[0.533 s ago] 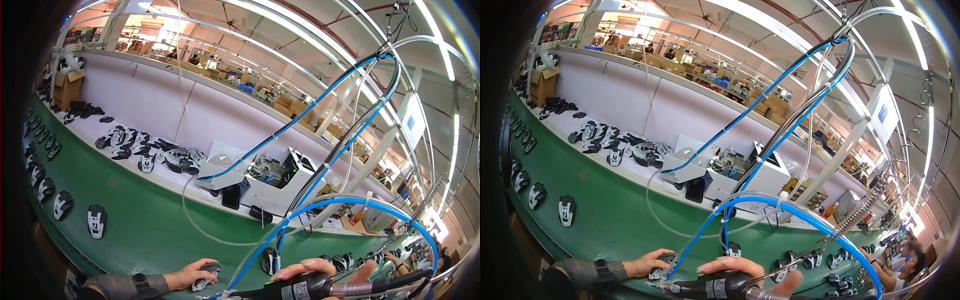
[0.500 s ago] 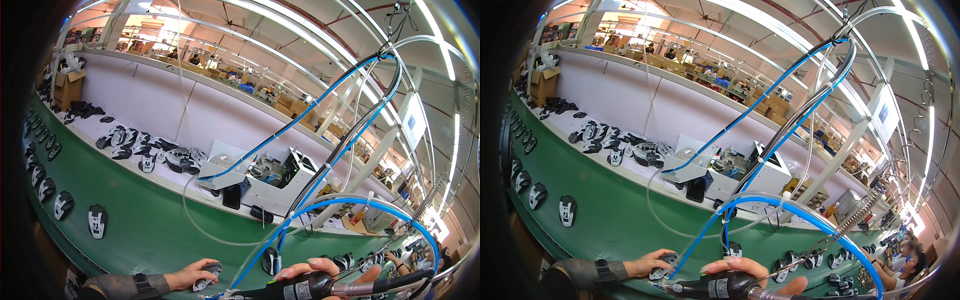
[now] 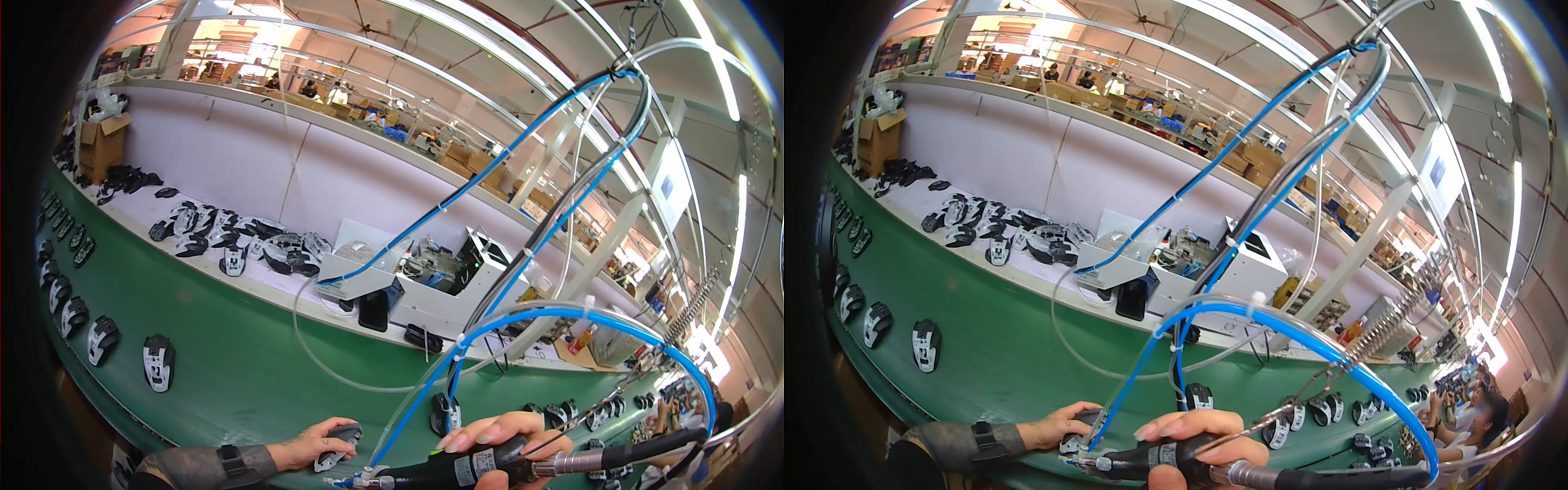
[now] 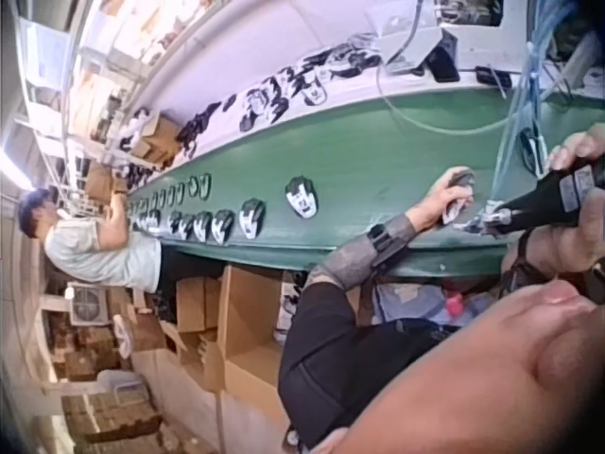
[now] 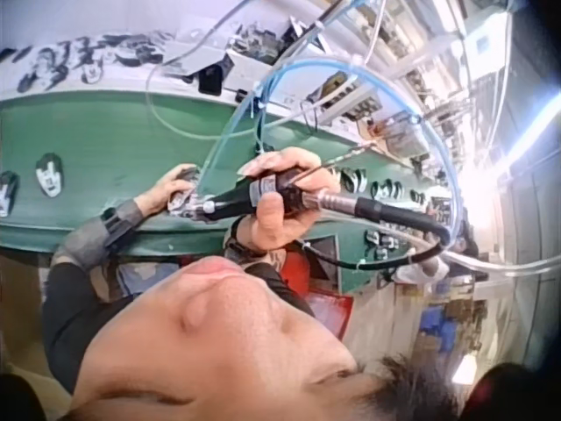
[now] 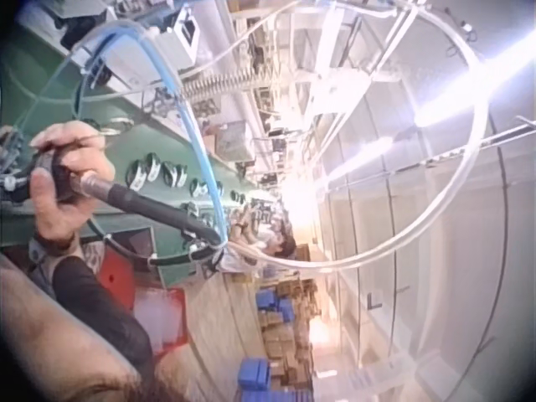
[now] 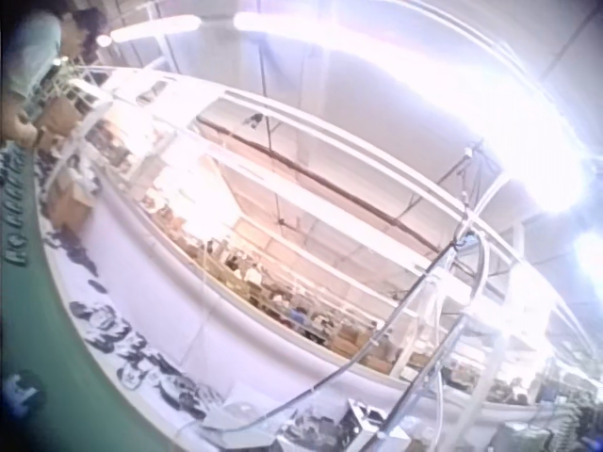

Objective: Assembling computer mice using a pneumatic screwdriver on an assembly line.

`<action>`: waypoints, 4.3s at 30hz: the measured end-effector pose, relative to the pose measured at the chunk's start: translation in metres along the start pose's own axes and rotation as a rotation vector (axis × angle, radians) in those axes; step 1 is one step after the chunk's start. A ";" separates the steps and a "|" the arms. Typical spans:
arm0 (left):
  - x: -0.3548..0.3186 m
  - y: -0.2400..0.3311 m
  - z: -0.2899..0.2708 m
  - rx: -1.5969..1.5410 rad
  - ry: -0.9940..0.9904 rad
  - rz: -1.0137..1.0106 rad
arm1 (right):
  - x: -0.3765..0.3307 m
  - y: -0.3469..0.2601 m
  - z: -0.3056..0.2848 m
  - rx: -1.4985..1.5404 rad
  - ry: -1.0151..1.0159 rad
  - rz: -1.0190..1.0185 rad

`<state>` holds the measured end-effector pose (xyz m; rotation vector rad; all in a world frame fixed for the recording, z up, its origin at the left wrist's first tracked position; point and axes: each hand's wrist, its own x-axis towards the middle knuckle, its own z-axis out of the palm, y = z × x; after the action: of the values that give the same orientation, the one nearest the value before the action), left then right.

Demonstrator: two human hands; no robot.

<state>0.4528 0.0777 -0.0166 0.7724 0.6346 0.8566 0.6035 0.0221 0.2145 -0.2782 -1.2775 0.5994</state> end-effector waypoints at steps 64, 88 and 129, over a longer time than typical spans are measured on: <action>-0.003 0.003 0.005 -0.014 0.052 0.101 | 0.000 0.004 -0.005 0.124 -0.119 0.066; -0.004 0.003 0.006 -0.037 0.060 0.077 | 0.000 0.002 -0.006 0.074 -0.108 0.080; -0.005 0.002 0.004 -0.039 0.021 0.027 | 0.006 0.009 -0.011 0.101 -0.313 0.163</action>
<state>0.4526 0.0732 -0.0119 0.7392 0.6257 0.9008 0.6130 0.0345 0.2119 -0.2115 -1.5290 0.8696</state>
